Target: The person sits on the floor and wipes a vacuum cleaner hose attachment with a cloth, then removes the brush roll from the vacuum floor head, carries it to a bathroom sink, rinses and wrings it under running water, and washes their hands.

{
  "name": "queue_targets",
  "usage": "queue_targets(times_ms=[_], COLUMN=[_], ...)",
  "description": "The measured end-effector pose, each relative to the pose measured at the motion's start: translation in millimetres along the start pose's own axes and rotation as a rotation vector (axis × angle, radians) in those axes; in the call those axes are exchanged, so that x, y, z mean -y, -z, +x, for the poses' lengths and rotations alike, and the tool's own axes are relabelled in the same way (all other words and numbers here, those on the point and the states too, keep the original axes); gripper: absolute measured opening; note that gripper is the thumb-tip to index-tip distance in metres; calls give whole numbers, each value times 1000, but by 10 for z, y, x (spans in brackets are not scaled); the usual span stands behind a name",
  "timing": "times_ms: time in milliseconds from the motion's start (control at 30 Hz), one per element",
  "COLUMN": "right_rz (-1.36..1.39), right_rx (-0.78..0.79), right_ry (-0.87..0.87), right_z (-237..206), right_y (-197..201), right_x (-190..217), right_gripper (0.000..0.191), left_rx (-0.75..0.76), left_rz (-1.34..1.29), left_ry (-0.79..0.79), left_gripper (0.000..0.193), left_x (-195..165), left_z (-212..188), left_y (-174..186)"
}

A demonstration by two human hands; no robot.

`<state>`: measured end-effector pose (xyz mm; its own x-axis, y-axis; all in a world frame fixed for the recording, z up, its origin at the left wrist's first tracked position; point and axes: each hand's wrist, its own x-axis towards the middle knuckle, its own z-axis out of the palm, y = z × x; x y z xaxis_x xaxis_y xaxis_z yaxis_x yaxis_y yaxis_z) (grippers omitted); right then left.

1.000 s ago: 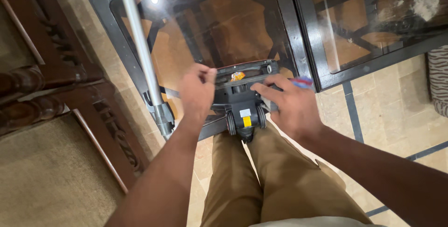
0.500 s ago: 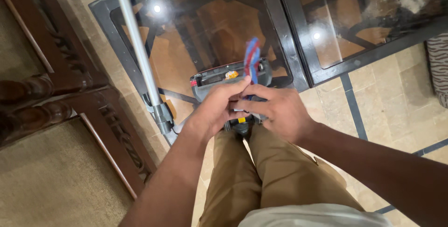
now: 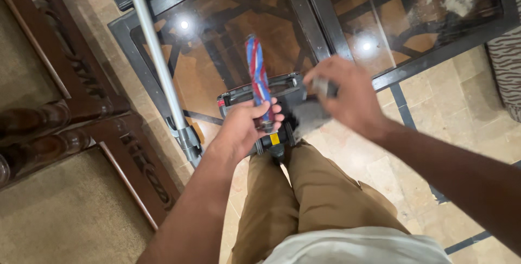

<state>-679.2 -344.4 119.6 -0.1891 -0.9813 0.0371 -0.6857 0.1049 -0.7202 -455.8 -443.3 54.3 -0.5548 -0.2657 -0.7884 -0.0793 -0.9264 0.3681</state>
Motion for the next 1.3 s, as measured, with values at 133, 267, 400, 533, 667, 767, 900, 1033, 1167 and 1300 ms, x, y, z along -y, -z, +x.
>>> queue_targets(times_ms=[133, 267, 400, 533, 667, 767, 900, 1033, 1167, 1300], right_rz=[-147, -184, -131, -108, -26, -143, -271, -86, -144, 324], right_rx=[-177, -333, -427, -340, -201, -40, 159, 353, 310, 309], right_ry=[-109, 9, -29, -201, -421, -496, -626, -935, -787, -1071], right_z=[299, 577, 737, 588, 204, -29, -164, -195, -206, -115], right_y=[161, 300, 211, -113, -319, -388, -389, -401, -394, -258], right_x=[-440, -734, -999, -1261, -1418, -1456, -1494, -1548, -1553, -1179], right_gripper=[30, 34, 36, 36, 34, 37, 63, 94, 92, 63], left_rx=[-142, -174, -215, -215, -198, -209, -198, -169, -122, -76], left_rz=[7, 61, 91, 104, 136, 208, 263, 288, 338, 389], left_ry=[29, 48, 104, 112, 90, 90, 90, 62, 17, -19], left_gripper=[26, 24, 23, 21, 18, 17, 17, 17, 19, 17], left_x=[173, 367, 492, 563, 584, 570, 574, 589, 540, 393], left_z=[-90, -262, -343, -326, -317, -295, -265, -244, -288, -448], left_y=[150, 336, 418, 401, 340, 278, 229, 206, 140, 21])
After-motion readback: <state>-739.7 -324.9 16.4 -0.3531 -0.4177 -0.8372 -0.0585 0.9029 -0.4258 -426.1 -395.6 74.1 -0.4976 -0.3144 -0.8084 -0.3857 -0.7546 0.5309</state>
